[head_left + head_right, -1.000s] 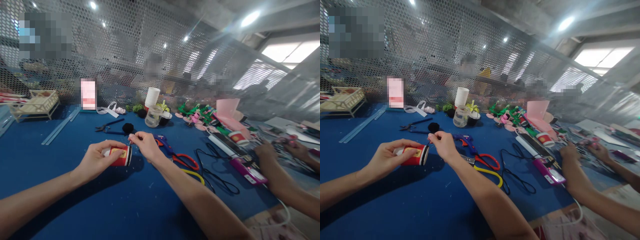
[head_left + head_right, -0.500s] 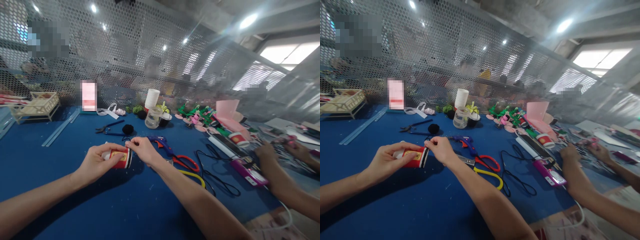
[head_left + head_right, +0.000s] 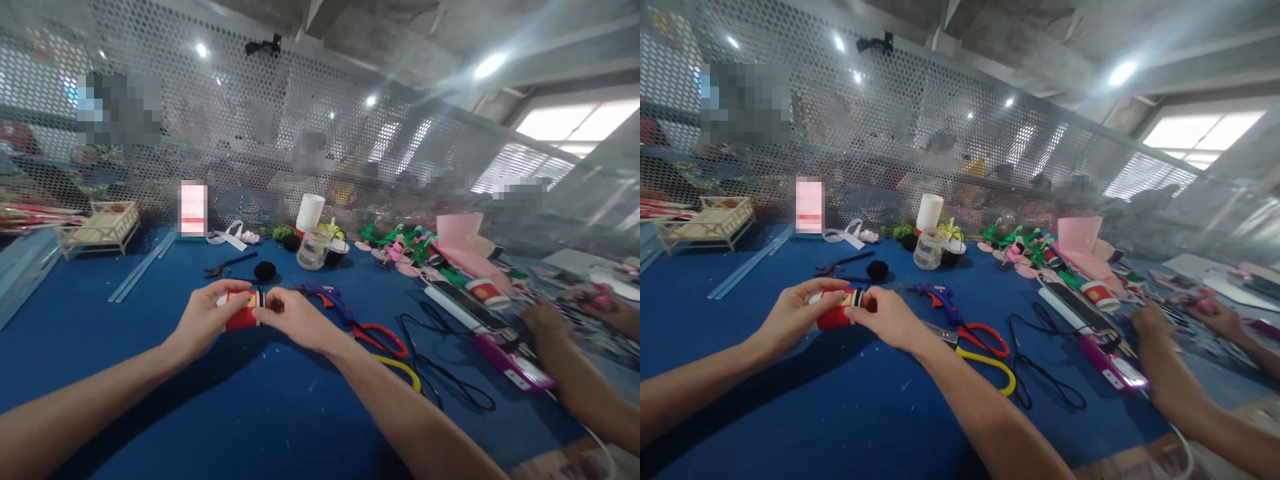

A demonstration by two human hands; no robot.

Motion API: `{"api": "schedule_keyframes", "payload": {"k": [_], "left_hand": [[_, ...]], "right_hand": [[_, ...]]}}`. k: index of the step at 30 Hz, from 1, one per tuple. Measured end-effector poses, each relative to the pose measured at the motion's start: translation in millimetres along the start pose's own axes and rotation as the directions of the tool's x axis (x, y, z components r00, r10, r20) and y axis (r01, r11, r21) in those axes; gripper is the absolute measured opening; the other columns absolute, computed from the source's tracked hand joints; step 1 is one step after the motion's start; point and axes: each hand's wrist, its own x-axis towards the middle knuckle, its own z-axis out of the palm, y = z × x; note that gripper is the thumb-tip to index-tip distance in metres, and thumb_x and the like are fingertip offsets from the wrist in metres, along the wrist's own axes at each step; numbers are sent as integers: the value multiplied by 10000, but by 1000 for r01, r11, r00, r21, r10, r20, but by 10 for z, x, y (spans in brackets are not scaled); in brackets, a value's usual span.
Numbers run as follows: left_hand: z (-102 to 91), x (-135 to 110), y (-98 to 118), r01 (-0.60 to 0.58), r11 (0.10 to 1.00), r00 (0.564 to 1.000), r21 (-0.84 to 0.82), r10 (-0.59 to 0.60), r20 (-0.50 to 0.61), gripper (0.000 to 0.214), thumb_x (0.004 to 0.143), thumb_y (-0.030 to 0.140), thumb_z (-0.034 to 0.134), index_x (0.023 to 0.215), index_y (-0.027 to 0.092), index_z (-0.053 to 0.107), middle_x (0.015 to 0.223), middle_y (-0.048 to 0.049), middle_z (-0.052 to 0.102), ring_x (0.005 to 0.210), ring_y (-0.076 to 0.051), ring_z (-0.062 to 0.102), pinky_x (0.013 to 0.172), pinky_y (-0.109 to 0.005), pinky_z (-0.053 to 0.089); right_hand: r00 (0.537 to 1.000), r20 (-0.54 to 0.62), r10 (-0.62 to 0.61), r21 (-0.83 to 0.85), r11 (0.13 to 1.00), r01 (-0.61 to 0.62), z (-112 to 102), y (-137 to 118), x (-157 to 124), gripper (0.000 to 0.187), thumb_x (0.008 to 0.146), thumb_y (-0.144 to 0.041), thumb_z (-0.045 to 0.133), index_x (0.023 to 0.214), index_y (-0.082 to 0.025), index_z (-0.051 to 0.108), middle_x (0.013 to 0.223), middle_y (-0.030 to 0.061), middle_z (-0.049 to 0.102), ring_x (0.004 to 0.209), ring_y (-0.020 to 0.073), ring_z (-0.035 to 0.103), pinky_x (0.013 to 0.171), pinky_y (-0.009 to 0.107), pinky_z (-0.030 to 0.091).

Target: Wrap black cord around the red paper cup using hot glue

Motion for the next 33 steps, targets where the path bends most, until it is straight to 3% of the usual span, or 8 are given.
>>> {"api": "schedule_keyframes", "payload": {"k": [6,15,18,22,26,29,31,33], "left_hand": [[-27,-27,0,-124,982,992,141,121,30,317,639,384,572,848,148,610,778,-53,645,614,-140,572,552,-232,447],[6,-100,11,-255,933,962,253,217,167,279,693,349,521,882,155,588,825,-52,635,675,-141,565,604,-225,442],[-5,-99,33,-255,933,955,256,201,219,366,695,363,519,1005,170,530,790,-29,623,641,-133,551,592,-227,433],[-18,-59,76,-160,972,968,170,122,218,486,703,415,489,1123,175,438,735,-8,606,618,-135,547,559,-229,425],[-82,67,92,-52,953,982,298,-5,188,420,721,481,414,920,140,559,584,1,581,525,-137,532,464,-216,377],[-193,199,78,-94,855,968,509,-42,249,367,703,489,432,750,154,573,447,32,512,402,-121,464,383,-207,295],[-262,261,73,-167,787,975,595,41,218,305,688,456,472,742,169,559,414,44,494,395,-124,457,391,-209,295],[-295,281,81,-230,786,972,573,158,174,222,653,387,540,708,172,530,497,27,542,482,-130,505,471,-217,363]], "right_hand": [[998,-56,-18,162,986,27,95,18,-50,242,663,-344,576,591,-168,425,557,-47,455,518,76,393,511,208,312],[993,-91,71,340,940,-36,97,115,-158,260,660,-395,566,634,-164,449,564,-44,443,500,72,365,497,214,286],[990,-131,54,330,944,-8,118,138,-184,258,658,-385,567,608,-172,431,551,-50,427,493,73,354,484,213,275],[991,-130,21,255,967,13,110,143,-249,239,660,-358,565,592,-175,426,538,-54,401,482,71,329,464,209,263],[999,-20,44,246,969,-38,104,136,-290,214,651,-310,582,586,-173,431,536,-52,413,491,70,349,464,202,273],[999,2,50,240,970,-49,112,141,-297,198,653,-289,582,585,-169,440,533,-54,409,494,68,351,466,199,272],[998,34,52,235,970,-59,123,146,-299,184,653,-273,582,589,-165,448,539,-54,413,498,66,351,468,196,273],[995,85,61,239,968,-79,138,148,-301,175,649,-261,586,590,-161,455,545,-52,423,498,64,353,469,193,275]]}}
